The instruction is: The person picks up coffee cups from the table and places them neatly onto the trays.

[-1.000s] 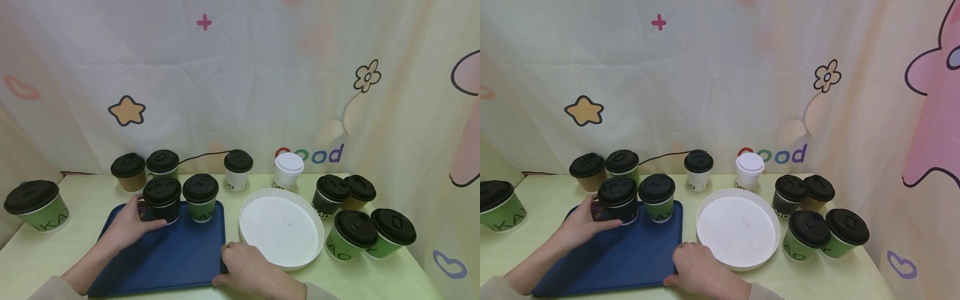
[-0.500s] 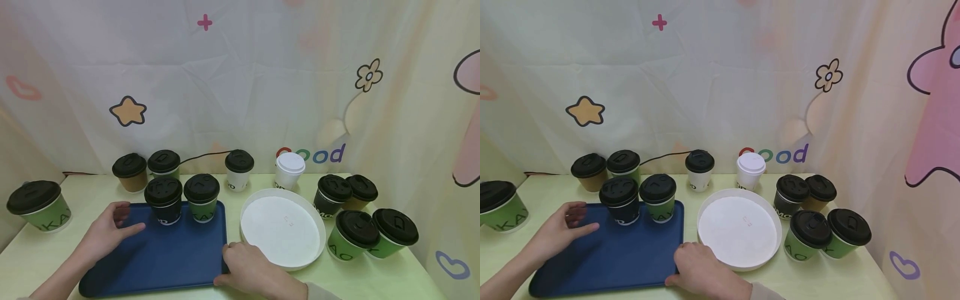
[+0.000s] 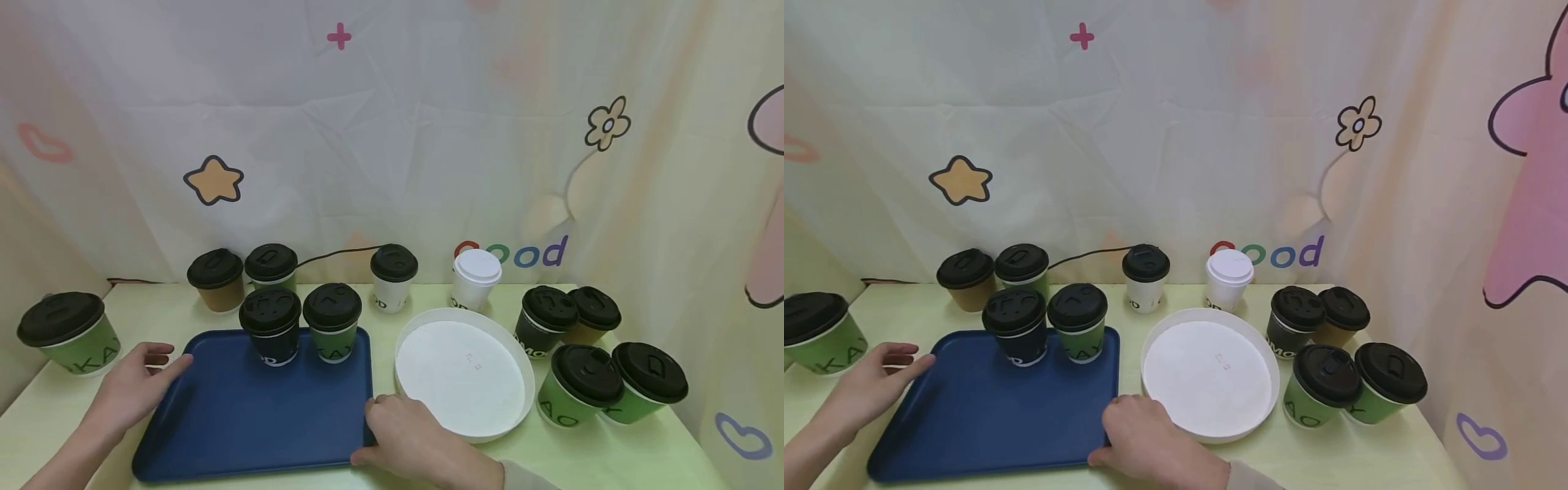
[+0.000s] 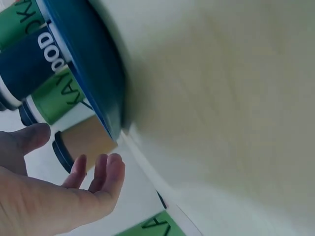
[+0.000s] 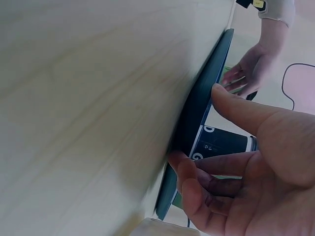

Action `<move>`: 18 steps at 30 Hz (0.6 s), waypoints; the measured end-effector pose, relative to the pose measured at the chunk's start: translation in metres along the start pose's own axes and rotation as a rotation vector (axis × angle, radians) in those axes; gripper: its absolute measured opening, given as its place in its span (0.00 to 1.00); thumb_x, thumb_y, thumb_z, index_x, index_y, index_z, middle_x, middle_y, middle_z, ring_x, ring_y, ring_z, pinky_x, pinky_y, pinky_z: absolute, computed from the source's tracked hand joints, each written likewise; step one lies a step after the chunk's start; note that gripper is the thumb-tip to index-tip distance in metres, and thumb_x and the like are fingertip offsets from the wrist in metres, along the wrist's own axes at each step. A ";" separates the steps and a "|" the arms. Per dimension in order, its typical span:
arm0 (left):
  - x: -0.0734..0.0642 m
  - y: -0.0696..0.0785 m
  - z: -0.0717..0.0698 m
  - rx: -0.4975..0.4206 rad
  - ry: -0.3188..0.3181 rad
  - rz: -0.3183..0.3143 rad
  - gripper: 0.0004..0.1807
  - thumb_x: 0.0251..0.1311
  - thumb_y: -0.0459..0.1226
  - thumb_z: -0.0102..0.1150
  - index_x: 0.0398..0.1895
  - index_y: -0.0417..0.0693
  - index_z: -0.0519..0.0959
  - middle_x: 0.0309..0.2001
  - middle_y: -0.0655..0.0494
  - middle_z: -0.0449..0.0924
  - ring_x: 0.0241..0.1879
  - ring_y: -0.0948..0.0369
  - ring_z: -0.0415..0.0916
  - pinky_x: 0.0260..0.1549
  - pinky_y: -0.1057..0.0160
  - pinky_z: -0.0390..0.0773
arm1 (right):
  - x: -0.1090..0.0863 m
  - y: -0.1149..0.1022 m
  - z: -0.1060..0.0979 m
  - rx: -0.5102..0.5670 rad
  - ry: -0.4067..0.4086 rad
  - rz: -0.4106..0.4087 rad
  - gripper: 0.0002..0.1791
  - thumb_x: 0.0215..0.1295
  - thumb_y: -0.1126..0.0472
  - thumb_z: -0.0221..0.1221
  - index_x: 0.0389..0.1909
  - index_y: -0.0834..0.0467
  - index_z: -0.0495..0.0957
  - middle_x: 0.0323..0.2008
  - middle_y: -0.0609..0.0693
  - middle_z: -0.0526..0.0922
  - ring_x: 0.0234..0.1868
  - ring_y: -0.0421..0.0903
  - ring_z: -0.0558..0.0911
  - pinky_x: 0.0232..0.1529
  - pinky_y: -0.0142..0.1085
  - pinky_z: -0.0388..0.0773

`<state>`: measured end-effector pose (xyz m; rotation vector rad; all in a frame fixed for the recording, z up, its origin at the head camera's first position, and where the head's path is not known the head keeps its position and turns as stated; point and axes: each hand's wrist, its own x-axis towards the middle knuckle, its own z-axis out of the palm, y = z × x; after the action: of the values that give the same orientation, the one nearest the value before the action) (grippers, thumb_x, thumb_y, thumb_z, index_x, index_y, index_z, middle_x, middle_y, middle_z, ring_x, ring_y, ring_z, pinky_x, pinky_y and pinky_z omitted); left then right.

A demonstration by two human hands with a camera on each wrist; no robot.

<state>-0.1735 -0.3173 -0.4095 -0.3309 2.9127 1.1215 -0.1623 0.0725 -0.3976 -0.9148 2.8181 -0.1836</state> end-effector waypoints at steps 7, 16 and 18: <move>0.003 -0.014 -0.012 -0.038 0.042 -0.095 0.42 0.75 0.57 0.49 0.67 0.23 0.61 0.57 0.24 0.65 0.55 0.33 0.68 0.41 0.48 0.76 | 0.001 0.000 0.000 0.009 -0.010 0.004 0.29 0.54 0.38 0.75 0.39 0.60 0.83 0.28 0.44 0.78 0.29 0.37 0.76 0.29 0.36 0.79; 0.005 -0.030 -0.031 -0.144 -0.054 -0.139 0.46 0.75 0.57 0.48 0.69 0.19 0.57 0.68 0.19 0.54 0.65 0.28 0.58 0.55 0.37 0.68 | 0.001 -0.001 0.000 0.007 0.011 -0.002 0.29 0.53 0.38 0.76 0.38 0.59 0.83 0.27 0.44 0.77 0.28 0.37 0.75 0.28 0.35 0.78; 0.006 -0.031 -0.034 -0.150 -0.063 -0.153 0.47 0.76 0.57 0.46 0.70 0.18 0.54 0.71 0.18 0.48 0.67 0.27 0.53 0.58 0.33 0.65 | 0.001 0.000 0.000 0.007 0.014 -0.003 0.29 0.52 0.38 0.76 0.38 0.59 0.83 0.27 0.44 0.77 0.28 0.37 0.75 0.28 0.35 0.78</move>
<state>-0.1703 -0.3637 -0.4053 -0.5006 2.7029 1.3033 -0.1627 0.0716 -0.3978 -0.9196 2.8276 -0.2005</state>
